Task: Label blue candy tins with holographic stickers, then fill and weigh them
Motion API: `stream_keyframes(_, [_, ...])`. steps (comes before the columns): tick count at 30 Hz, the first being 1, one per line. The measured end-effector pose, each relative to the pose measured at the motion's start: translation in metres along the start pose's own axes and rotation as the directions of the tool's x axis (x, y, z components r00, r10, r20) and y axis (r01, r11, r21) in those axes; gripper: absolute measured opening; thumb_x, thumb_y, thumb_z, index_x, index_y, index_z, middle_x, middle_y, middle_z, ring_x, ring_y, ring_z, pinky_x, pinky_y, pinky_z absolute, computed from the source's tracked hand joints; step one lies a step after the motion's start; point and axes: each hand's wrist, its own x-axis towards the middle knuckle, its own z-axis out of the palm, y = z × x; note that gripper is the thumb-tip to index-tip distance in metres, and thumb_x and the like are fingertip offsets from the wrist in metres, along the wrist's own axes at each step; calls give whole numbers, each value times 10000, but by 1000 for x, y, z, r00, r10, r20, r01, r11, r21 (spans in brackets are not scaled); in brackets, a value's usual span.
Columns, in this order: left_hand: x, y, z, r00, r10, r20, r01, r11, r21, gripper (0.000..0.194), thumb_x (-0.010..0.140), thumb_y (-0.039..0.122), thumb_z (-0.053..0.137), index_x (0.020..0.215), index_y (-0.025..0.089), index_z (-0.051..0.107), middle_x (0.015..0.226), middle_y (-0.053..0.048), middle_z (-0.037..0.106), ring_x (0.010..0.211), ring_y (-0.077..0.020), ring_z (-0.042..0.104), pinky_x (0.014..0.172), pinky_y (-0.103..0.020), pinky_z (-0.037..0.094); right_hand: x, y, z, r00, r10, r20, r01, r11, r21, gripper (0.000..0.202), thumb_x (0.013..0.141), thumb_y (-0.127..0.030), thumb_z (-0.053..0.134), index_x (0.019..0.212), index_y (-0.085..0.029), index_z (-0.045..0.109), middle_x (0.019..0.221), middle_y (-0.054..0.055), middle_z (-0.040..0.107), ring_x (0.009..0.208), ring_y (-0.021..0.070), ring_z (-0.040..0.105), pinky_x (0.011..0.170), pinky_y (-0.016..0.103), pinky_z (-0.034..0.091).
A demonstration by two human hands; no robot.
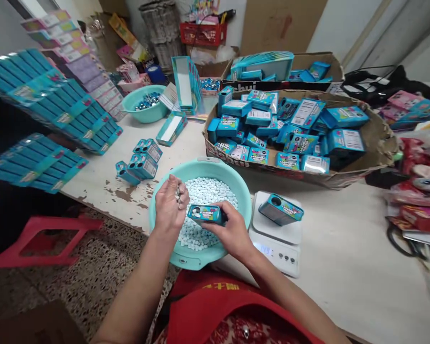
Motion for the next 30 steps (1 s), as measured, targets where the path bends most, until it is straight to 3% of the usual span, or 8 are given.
stream_keyframes(4, [11,8,-16,964,-220,-147,197,968,-154,309,933,350,450,686,163,444,546,27,508,390,-46,461,317,-105,301,-2,-6,-4,999,51,14,-52,985,167,303,658,-276,747,903,-207,582,882,5,619,833,186,571,763,315,443])
stream_keyframes(7, [14,-1,-27,931,-337,-142,316,937,-151,346,968,318,347,672,164,435,503,43,450,326,-43,385,283,-114,250,-2,-9,-5,1000,1,-8,0,997,83,294,643,-218,753,890,-210,593,884,5,611,841,187,568,772,318,434])
stream_keyframes(10, [12,-8,-29,941,-317,-115,297,941,-160,354,964,338,358,667,162,439,490,54,419,299,-34,335,261,-114,200,-2,-8,-6,998,-59,-14,59,998,-26,294,629,-160,756,874,-212,603,884,5,602,850,187,565,780,320,423])
stream_keyframes(14, [6,-8,-22,952,-290,-102,275,952,-135,351,962,328,362,664,159,435,497,49,429,304,-33,344,265,-109,198,0,-6,-8,997,-74,-7,73,997,-37,290,649,-156,747,890,-220,599,891,7,599,855,187,564,778,322,424])
stream_keyframes(20, [6,2,-7,958,-282,-56,270,949,-161,380,971,361,313,662,168,420,485,55,402,297,-32,318,260,-113,187,-7,-14,-18,999,6,-36,-2,993,120,303,618,-206,779,866,-212,604,864,0,601,830,180,566,762,316,447])
stream_keyframes(25, [8,-7,34,934,-341,103,349,934,-70,342,943,375,419,674,164,435,482,61,405,305,-23,320,272,-108,178,-42,-31,-59,991,101,-87,-69,949,308,355,595,-269,809,887,-221,612,843,-16,613,749,153,602,665,255,502])
stream_keyframes(28, [2,-33,78,892,-357,276,360,932,42,351,828,430,612,679,161,442,492,64,431,325,-16,345,293,-106,184,-70,-31,-92,957,112,-267,-50,972,230,330,592,-255,813,868,-222,635,877,-7,633,755,150,628,647,222,522])
stream_keyframes(30, [-5,-57,107,860,-366,357,353,930,103,418,735,481,694,669,163,430,495,68,442,328,-10,344,304,-109,172,-87,-22,-113,903,117,-412,-60,987,148,319,603,-257,806,875,-222,643,881,-1,645,755,154,637,642,214,528])
